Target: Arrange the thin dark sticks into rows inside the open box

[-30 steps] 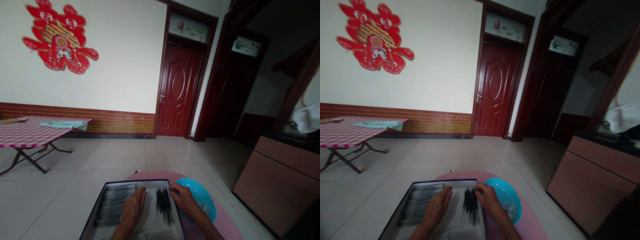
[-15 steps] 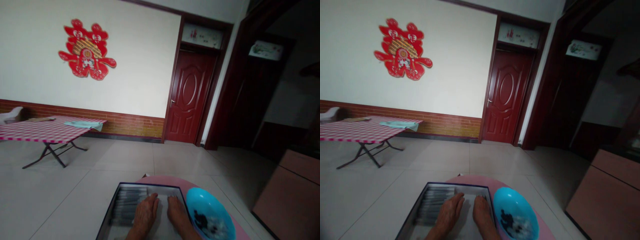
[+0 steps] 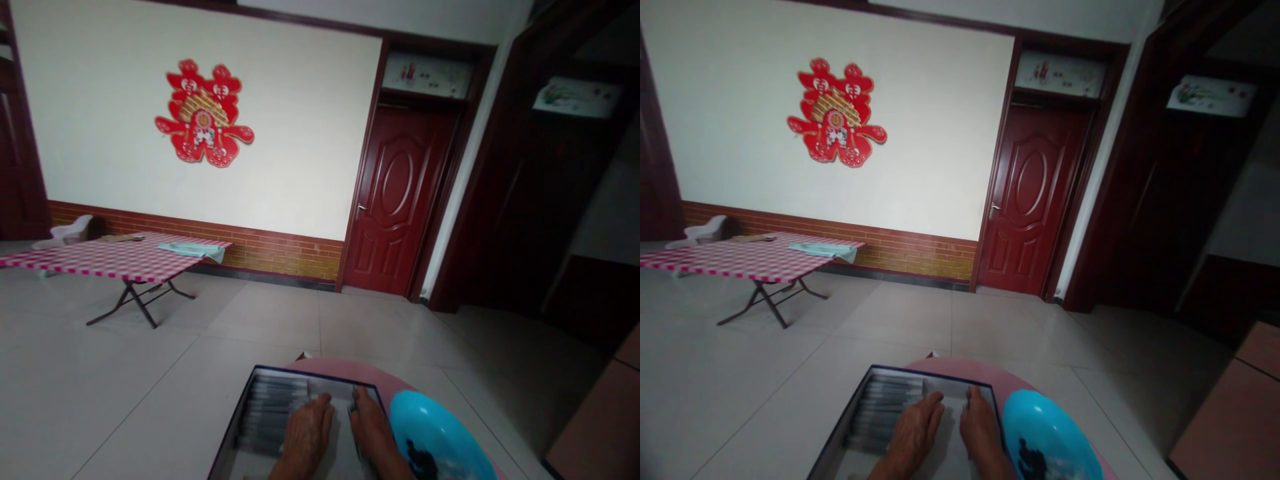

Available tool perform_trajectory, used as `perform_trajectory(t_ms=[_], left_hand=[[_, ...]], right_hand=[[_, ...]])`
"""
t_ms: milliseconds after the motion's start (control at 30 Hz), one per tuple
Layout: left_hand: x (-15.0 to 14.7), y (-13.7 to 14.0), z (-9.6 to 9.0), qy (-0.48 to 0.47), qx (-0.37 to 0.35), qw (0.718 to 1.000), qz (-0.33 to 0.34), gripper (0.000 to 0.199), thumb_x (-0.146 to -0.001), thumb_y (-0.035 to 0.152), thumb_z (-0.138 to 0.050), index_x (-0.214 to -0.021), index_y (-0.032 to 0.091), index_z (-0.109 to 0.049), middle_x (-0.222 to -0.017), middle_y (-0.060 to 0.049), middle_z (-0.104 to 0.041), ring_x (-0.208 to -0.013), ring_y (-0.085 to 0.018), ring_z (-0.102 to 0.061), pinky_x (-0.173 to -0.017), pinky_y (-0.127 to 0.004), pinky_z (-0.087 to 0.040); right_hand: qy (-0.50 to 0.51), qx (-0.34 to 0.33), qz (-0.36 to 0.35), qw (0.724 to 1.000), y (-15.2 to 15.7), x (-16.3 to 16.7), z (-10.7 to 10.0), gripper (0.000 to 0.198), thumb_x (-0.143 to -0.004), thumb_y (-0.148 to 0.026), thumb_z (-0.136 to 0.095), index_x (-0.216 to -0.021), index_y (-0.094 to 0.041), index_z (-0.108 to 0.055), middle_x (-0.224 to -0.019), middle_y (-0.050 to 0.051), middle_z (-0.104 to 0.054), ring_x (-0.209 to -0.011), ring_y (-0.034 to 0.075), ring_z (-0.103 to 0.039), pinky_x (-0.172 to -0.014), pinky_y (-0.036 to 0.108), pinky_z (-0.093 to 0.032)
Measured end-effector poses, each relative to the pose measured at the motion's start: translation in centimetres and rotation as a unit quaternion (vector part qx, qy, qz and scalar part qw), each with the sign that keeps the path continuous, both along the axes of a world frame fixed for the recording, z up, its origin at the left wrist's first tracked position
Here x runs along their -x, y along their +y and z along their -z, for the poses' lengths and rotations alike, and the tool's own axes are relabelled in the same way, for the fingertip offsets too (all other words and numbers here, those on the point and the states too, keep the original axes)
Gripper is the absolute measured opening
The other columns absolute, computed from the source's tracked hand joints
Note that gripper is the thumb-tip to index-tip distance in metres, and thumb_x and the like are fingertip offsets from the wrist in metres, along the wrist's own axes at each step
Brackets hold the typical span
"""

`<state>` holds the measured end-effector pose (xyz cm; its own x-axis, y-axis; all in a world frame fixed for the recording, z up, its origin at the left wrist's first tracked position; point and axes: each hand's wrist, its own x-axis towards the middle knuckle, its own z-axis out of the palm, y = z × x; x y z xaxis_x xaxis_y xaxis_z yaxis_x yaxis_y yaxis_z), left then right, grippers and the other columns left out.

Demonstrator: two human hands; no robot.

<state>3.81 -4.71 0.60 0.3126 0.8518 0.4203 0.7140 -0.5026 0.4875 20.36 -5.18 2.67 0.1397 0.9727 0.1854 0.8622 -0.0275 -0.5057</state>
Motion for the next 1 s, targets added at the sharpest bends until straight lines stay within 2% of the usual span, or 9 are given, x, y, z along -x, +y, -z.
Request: perform_trajectory(t_ms=[100,200,300,367,500,633,800,900,1000], left_hand=[[-0.1,0.2,0.2,-0.002,0.002,1.000,0.005,0.033,-0.096,0.024,-0.036,-0.117,0.022,-0.061,-0.096,-0.008,-0.074,-0.088,-0.022,-0.070,-0.076,-0.029,-0.053],[-0.1,0.3,0.5,0.006,-0.008,1.000,0.014,0.032,-0.095,0.022,-0.035,-0.112,0.023,-0.063,-0.095,-0.007,-0.073,-0.087,-0.022,-0.070,-0.076,-0.029,-0.052],[0.0,0.3,0.8,0.009,-0.017,1.000,0.011,0.030,-0.094,0.022,-0.036,-0.105,0.023,-0.064,-0.095,-0.008,-0.073,-0.086,-0.021,-0.069,-0.076,-0.030,-0.051],[-0.1,0.3,1.0,0.003,-0.017,1.000,0.010,0.029,-0.093,0.023,-0.037,-0.101,0.022,-0.065,-0.092,-0.008,-0.072,-0.084,-0.021,-0.069,-0.075,-0.029,-0.051],[-0.1,0.3,1.2,-0.001,-0.027,1.000,0.006,0.028,-0.093,0.023,-0.037,-0.095,0.020,-0.066,-0.084,-0.007,-0.071,-0.080,-0.021,-0.068,-0.071,-0.028,-0.050],[-0.1,0.3,1.3,-0.006,-0.054,0.998,0.013,0.028,-0.092,0.021,-0.037,-0.088,0.020,-0.065,-0.077,-0.005,-0.070,-0.074,-0.019,-0.068,-0.067,-0.026,-0.050],[-0.1,0.2,1.4,-0.027,-0.109,0.993,0.025,0.026,-0.090,0.021,-0.039,-0.087,0.020,-0.065,-0.078,-0.006,-0.071,-0.072,-0.019,-0.069,-0.065,-0.026,-0.051],[0.0,0.1,1.3,-0.038,-0.120,0.991,0.039,0.027,-0.091,0.023,-0.039,-0.091,0.021,-0.066,-0.078,-0.005,-0.071,-0.070,-0.019,-0.069,-0.064,-0.025,-0.052],[0.0,-0.2,0.7,-0.064,-0.124,0.988,0.064,0.030,-0.093,0.025,-0.037,-0.104,0.022,-0.065,-0.084,-0.005,-0.073,-0.073,-0.018,-0.070,-0.066,-0.024,-0.052]], right_hand=[[0.161,0.006,-0.011,0.987,-0.4,0.6,-0.8,0.031,-0.077,-0.019,-0.038,-0.097,-0.019,-0.061,-0.085,0.007,-0.070,-0.081,0.020,-0.067,-0.072,0.028,-0.050],[0.357,0.009,-0.045,0.933,-0.7,1.2,-0.7,0.032,-0.079,-0.034,-0.042,-0.100,-0.019,-0.059,-0.086,0.005,-0.068,-0.080,0.019,-0.066,-0.066,0.027,-0.050],[0.466,-0.022,-0.034,0.884,-0.8,1.4,-0.4,0.044,-0.070,-0.044,-0.058,-0.107,-0.019,-0.057,-0.095,0.005,-0.066,-0.088,0.020,-0.065,-0.070,0.027,-0.051],[0.482,-0.035,-0.012,0.875,-0.8,1.5,-0.3,0.045,-0.070,-0.052,-0.060,-0.102,-0.019,-0.059,-0.085,0.004,-0.066,-0.079,0.020,-0.065,-0.067,0.028,-0.051],[0.479,-0.067,0.015,0.875,-1.0,1.4,-0.2,0.050,-0.079,-0.066,-0.047,-0.089,-0.019,-0.062,-0.063,0.000,-0.061,-0.059,0.017,-0.057,-0.057,0.027,-0.046],[0.505,-0.081,0.013,0.859,-1.1,1.2,0.2,0.051,-0.080,-0.066,-0.048,-0.093,-0.019,-0.062,-0.067,0.001,-0.063,-0.062,0.017,-0.058,-0.057,0.027,-0.045],[0.499,-0.072,-0.009,0.863,-1.6,1.7,0.0,0.047,-0.081,-0.065,-0.047,-0.086,-0.021,-0.063,-0.067,0.000,-0.063,-0.062,0.017,-0.057,-0.058,0.028,-0.044],[0.492,-0.061,-0.024,0.868,-1.9,2.4,-0.4,0.044,-0.079,-0.064,-0.051,-0.078,-0.021,-0.062,-0.065,-0.001,-0.061,-0.060,0.016,-0.055,-0.057,0.027,-0.044],[0.473,-0.053,-0.040,0.878,-2.0,2.9,-0.2,0.043,-0.075,-0.063,-0.056,-0.068,-0.020,-0.061,-0.059,-0.002,-0.056,-0.056,0.015,-0.051,-0.053,0.026,-0.041]])
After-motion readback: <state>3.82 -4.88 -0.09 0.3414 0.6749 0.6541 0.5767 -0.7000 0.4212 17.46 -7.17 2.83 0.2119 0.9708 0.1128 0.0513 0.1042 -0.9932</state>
